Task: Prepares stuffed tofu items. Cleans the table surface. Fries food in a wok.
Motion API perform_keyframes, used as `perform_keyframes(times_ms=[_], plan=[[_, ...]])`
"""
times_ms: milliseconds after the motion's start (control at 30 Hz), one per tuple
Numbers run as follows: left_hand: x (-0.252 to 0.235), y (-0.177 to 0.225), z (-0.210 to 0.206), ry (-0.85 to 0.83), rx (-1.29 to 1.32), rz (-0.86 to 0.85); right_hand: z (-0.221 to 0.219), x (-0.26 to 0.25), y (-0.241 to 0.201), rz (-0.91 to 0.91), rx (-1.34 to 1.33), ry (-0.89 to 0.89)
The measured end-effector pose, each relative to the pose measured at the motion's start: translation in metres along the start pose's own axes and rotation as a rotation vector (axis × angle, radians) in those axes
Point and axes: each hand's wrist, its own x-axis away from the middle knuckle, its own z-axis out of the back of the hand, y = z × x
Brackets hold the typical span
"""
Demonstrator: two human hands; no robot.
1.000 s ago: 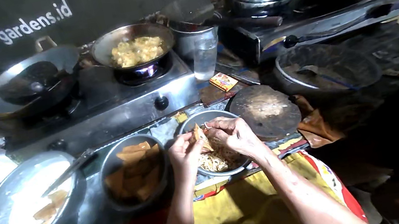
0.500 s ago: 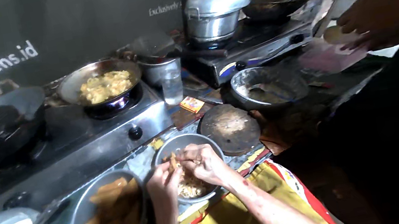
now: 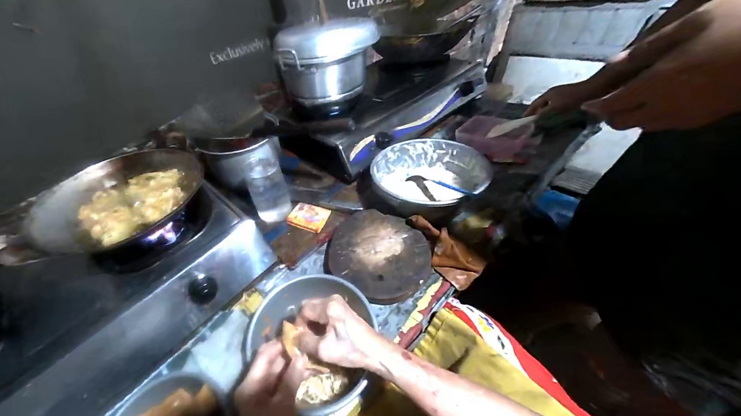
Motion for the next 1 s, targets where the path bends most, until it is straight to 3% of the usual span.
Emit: perform_keyframes(times_ms=[133, 367, 567, 733, 1000], plan=[[0.001, 0.007, -0.002, 0.006, 0.041, 0.082, -0.002, 0.003, 0.003, 0.117, 0.022, 0.051], [-0.004, 0.021, -0.005, 0.182, 0.071, 0.245, 0.013, 0.007, 0.011, 0.163, 0.045, 0.049], [-0.007, 0.02, -0.009, 0.246, 0.148, 0.277, 0.006, 0.012, 0.01, 0.206, 0.04, 0.015], [-0.006, 0.018, -0.007, 0.199, 0.155, 0.23, 0.007, 0.006, 0.015, 0.197, 0.056, 0.113], [-0.003, 0.014, -0.007, 0.11, 0.13, 0.178, 0.007, 0.007, 0.013, 0.204, 0.012, 0.067]])
